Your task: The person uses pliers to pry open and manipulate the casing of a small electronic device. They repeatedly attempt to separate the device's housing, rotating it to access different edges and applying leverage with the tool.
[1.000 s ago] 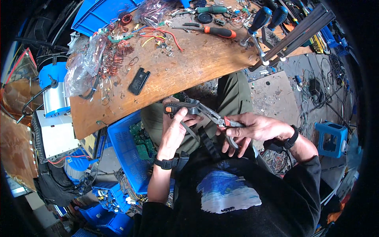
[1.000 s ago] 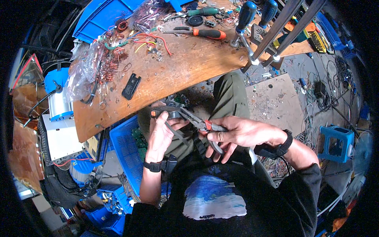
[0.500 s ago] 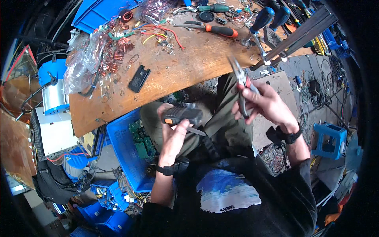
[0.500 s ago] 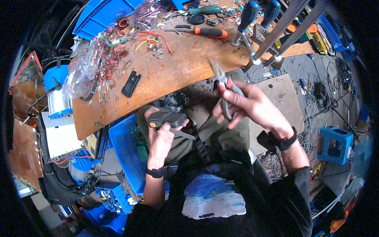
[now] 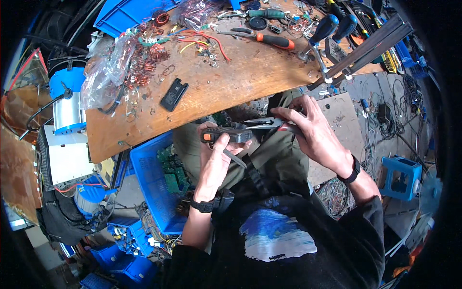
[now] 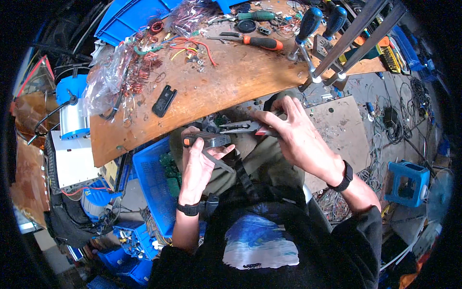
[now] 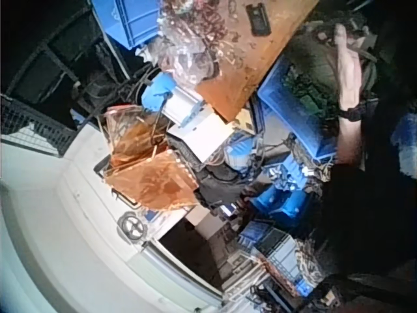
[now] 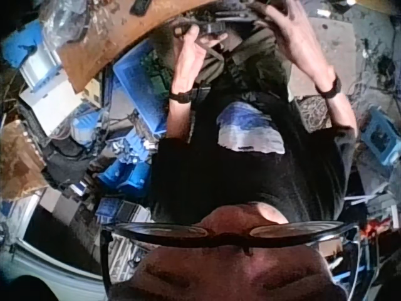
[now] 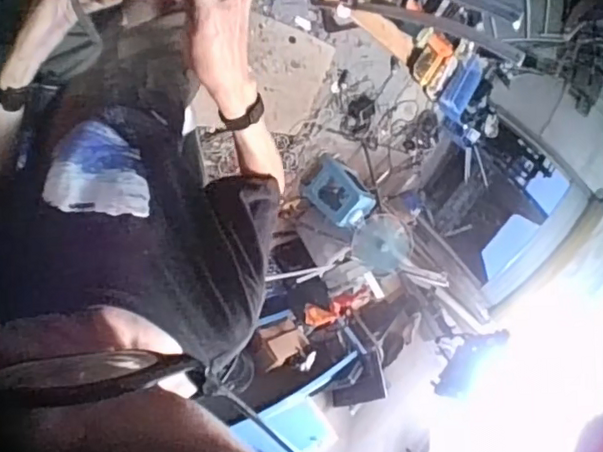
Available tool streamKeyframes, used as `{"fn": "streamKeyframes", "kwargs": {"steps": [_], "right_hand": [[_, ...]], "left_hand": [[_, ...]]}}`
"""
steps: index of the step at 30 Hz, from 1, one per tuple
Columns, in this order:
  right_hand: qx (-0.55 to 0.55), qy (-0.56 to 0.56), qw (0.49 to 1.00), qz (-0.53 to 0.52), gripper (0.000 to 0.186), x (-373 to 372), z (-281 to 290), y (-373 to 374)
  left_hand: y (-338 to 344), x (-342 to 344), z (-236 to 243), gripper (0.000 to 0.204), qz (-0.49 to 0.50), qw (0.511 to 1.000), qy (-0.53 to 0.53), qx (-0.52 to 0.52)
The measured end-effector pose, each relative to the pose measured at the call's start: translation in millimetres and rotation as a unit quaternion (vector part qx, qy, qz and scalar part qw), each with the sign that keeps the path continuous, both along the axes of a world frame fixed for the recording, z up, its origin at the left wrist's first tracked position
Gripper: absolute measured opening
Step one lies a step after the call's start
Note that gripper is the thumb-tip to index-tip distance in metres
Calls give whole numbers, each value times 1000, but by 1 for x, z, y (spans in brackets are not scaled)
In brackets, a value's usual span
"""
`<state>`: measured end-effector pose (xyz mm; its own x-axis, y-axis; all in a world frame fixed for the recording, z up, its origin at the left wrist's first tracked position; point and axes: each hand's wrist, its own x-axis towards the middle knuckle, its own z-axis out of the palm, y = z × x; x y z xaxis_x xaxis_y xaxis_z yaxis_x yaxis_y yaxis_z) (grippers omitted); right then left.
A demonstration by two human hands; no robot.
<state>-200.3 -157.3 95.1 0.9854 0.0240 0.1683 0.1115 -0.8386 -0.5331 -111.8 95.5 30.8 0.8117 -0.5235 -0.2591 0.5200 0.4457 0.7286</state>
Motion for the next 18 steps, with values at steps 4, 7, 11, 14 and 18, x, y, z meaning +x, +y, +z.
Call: {"fn": "streamKeyframes", "kwargs": {"steps": [4, 7, 11, 14, 18], "right_hand": [[-13, -26, 1000, 11, 73, 7, 2, 2], [-10, -33, 999, 11, 73, 9, 4, 2], [-31, -25, 999, 16, 72, 8, 3, 3], [-6, -9, 1000, 18, 69, 7, 1, 4], [28, 25, 999, 19, 67, 10, 1, 2]], "left_hand": [[0, 2, 3, 41, 17, 1000, 16, 3], [1, 5, 4, 41, 21, 1000, 11, 9], [0, 5, 5, 42, 30, 998, -22, 44], [-1, 5, 6, 41, 32, 998, -29, 46], [0, 6, 4, 37, 29, 998, -36, 52]]}}
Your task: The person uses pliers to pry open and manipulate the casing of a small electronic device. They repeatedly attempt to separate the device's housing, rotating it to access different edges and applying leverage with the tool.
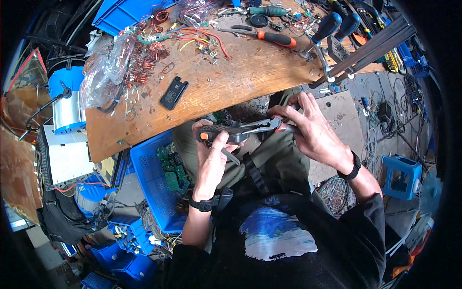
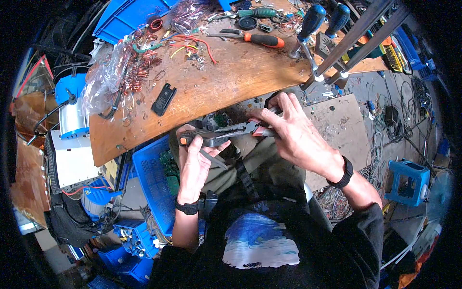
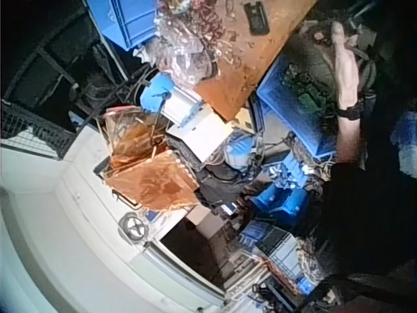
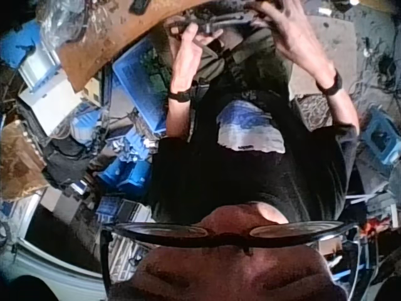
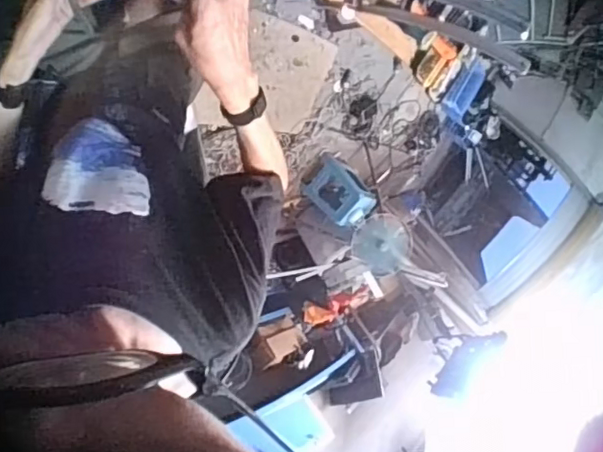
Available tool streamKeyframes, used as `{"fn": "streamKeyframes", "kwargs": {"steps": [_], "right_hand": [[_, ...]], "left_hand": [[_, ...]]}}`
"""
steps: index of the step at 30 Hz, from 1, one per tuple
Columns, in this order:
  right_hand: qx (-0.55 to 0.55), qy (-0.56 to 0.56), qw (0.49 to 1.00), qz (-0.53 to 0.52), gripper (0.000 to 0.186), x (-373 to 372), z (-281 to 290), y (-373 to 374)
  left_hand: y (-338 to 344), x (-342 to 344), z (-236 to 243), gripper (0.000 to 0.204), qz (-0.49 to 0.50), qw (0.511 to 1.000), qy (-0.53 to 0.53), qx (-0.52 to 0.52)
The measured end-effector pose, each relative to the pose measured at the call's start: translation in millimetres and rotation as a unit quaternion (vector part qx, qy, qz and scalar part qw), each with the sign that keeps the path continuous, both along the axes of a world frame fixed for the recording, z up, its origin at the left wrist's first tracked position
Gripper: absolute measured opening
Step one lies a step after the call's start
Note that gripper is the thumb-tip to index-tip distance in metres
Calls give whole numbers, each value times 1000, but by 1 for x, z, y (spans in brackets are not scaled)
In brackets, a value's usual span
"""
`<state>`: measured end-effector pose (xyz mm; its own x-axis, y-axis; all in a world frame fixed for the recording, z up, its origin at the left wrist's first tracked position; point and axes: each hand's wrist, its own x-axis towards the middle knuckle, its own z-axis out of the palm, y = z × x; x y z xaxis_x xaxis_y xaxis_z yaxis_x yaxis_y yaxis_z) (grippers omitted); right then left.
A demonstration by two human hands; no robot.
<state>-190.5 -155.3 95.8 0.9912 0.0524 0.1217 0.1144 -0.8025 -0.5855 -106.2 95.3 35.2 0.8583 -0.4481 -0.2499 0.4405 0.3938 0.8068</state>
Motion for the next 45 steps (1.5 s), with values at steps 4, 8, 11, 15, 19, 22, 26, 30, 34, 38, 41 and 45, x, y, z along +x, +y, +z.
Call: {"fn": "streamKeyframes", "kwargs": {"steps": [4, 8, 11, 15, 19, 22, 26, 30, 34, 38, 41, 45], "right_hand": [[17, 2, 1000, 8, 65, 0, 1, 0], [-62, -26, 998, 0, 51, 0, 0, 1], [-118, -37, 992, -11, 36, -3, -17, 15], [-72, -27, 997, 2, 36, -2, -29, 4], [236, 148, 958, -65, 61, -29, -17, -38], [350, 288, 886, -101, 48, -27, -7, -29], [349, 267, 892, -107, 32, -24, -29, -24], [371, 242, 886, -137, 28, -22, -33, -25], [463, 144, 864, -134, 35, -12, -39, -14], [489, 51, 868, -69, 52, 9, -41, 13], [499, 14, 867, -15, 52, 23, -50, 31], [551, 84, 827, -77, 40, 27, -43, 44]], "left_hand": [[4, 0, -6, 29, -10, 999, -29, 11], [0, -2, -1, 35, -13, 999, -24, 26], [-10, -11, -1, 60, -57, 943, -242, 223], [-19, -39, -4, 76, -41, 978, -148, 143], [8, -26, -3, 80, -25, 974, -188, 124], [13, -11, 3, 78, -66, 949, -244, 188], [0, -1, 21, 63, 23, 943, -274, 189], [1, 15, 19, 53, 29, 906, -330, 263], [1, 22, 4, 44, 3, 952, -241, 187], [-9, 22, -5, 40, 17, 945, -254, 208], [-12, 18, 6, 38, 16, 922, -275, 271], [-6, 19, 7, 38, -1, 949, -234, 210]]}}
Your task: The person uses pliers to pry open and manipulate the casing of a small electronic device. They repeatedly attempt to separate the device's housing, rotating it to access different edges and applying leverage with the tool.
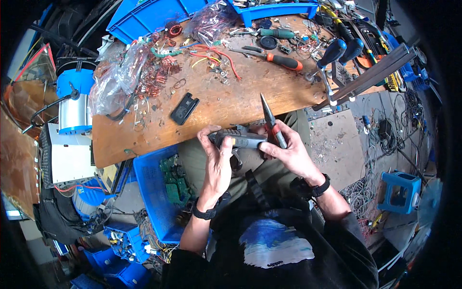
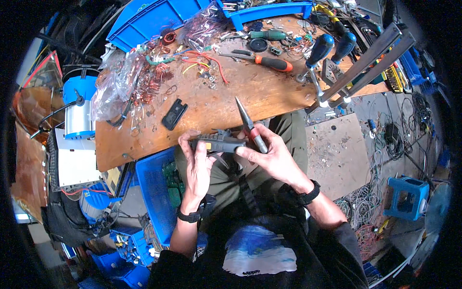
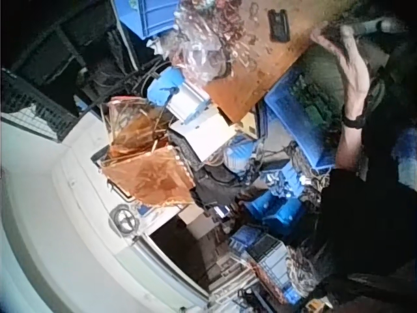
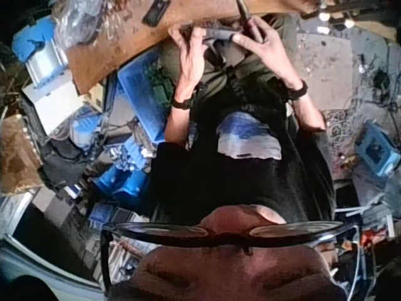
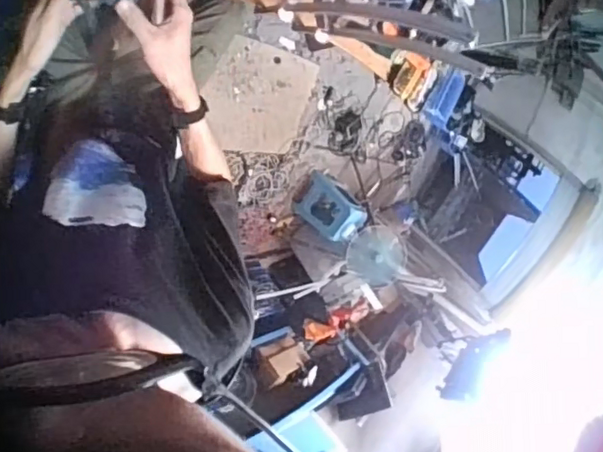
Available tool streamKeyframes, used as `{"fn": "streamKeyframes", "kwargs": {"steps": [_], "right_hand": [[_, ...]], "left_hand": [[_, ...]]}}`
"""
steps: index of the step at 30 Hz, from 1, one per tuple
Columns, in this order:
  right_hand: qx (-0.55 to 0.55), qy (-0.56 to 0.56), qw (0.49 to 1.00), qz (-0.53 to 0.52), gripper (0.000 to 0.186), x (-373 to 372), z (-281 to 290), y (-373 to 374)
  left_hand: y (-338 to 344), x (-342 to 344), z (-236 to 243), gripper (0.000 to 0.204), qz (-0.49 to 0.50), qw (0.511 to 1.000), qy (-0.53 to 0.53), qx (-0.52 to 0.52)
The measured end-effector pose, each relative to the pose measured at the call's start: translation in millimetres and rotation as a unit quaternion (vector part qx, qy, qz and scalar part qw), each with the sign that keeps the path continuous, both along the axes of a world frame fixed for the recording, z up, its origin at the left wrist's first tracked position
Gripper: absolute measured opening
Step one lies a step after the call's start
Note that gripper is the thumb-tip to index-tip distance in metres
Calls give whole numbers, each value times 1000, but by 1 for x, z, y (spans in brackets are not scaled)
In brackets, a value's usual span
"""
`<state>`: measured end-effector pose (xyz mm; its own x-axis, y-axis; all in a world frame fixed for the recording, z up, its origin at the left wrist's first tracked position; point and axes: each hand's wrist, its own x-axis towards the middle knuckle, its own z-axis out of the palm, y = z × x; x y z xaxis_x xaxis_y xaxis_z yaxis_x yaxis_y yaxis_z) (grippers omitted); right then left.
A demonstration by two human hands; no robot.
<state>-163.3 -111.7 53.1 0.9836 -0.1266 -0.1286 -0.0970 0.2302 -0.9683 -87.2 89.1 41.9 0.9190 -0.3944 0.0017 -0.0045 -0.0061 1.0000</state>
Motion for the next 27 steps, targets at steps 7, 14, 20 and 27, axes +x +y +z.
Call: {"fn": "streamKeyframes", "kwargs": {"steps": [7, 14, 20, 27], "right_hand": [[12, -17, 999, -27, 38, -1, -7, 5], [17, -2, 1000, -17, 40, -6, -12, 5], [59, -10, 998, -20, 43, -8, -30, 8], [103, -7, 993, -56, 43, -10, -20, 18]], "left_hand": [[-10, -12, 15, 61, 17, 999, 18, -39], [-9, -13, 9, 67, 2, 999, -52, 3], [-5, -9, 7, 71, 2, 978, -185, 98], [-17, -18, 21, 75, 40, 993, 41, -107]]}}
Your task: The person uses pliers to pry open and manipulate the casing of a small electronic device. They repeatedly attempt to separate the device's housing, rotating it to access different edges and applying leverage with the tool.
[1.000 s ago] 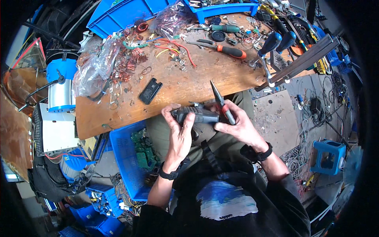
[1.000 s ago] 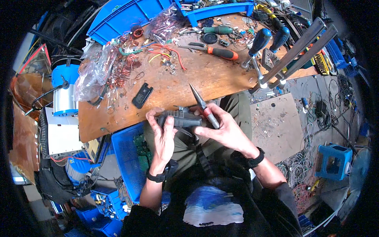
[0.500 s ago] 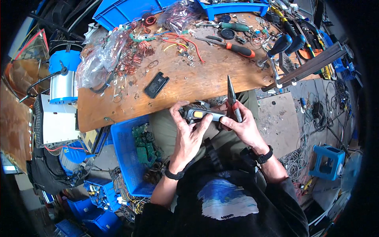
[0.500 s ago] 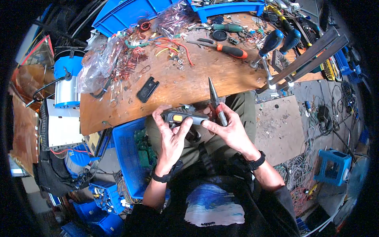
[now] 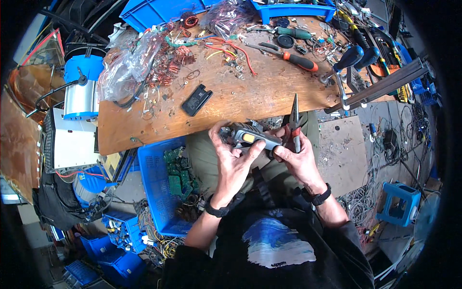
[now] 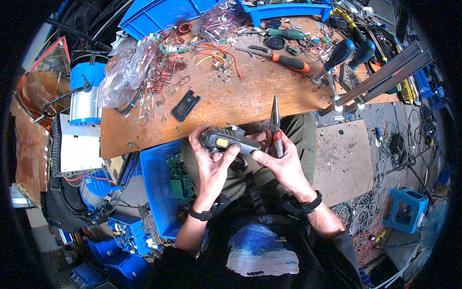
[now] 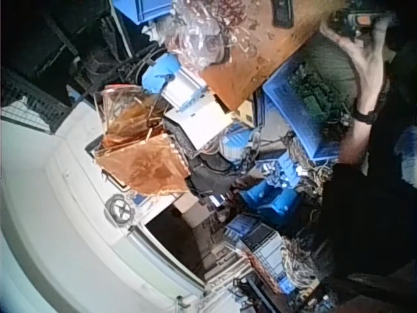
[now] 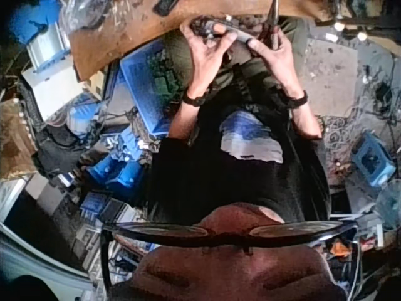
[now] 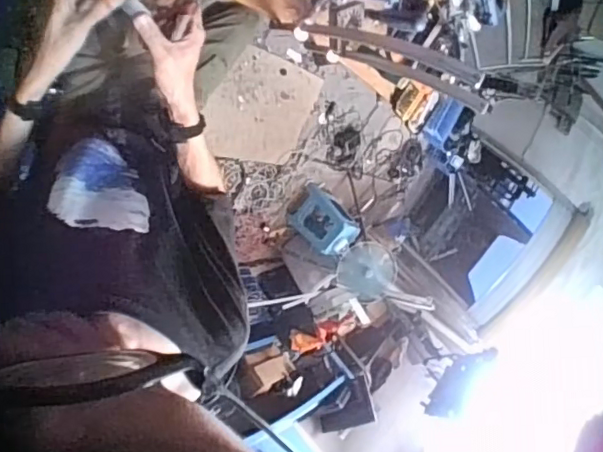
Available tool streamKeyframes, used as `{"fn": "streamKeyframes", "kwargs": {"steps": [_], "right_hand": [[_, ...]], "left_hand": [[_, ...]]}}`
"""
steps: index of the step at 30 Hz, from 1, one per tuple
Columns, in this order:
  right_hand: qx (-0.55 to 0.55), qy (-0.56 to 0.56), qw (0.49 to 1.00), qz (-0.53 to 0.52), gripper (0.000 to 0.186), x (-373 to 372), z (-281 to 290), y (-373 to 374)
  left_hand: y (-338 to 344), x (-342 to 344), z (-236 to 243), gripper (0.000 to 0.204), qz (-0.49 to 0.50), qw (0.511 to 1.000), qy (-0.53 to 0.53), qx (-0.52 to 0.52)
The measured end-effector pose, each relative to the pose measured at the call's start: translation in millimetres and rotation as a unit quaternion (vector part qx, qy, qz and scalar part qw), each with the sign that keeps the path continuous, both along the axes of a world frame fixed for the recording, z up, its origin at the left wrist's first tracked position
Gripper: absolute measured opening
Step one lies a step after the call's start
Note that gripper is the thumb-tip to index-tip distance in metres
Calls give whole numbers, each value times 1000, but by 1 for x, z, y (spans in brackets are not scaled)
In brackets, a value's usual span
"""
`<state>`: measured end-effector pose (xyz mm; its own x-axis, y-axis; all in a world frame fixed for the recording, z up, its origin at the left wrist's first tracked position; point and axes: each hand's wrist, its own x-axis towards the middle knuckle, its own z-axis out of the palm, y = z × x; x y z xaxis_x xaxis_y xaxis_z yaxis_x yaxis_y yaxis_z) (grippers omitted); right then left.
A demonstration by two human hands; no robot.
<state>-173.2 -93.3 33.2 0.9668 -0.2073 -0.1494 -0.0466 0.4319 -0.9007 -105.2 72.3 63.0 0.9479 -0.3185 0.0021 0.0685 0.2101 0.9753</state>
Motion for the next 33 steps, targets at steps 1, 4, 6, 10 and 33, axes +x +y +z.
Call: {"fn": "streamKeyframes", "kwargs": {"steps": [1, 4, 6, 10, 33], "right_hand": [[1, -5, 1000, -15, 43, 1, 3, 7], [-78, -17, 996, -27, 48, -3, 0, 15], [-104, -46, 994, -2, 46, -2, 8, 15], [-13, -23, 1000, 6, 36, -2, 26, 7], [-136, -29, 990, -6, 27, 13, 30, -4]], "left_hand": [[-5, -3, -5, 77, 12, 999, 20, -47], [-13, -10, -23, 54, 35, 998, 25, -48], [-10, -10, -20, 27, 38, 987, 137, -74], [-4, 0, -6, 41, -34, 930, 301, -207], [-9, 3, -11, 64, -65, 835, 429, -339]]}}
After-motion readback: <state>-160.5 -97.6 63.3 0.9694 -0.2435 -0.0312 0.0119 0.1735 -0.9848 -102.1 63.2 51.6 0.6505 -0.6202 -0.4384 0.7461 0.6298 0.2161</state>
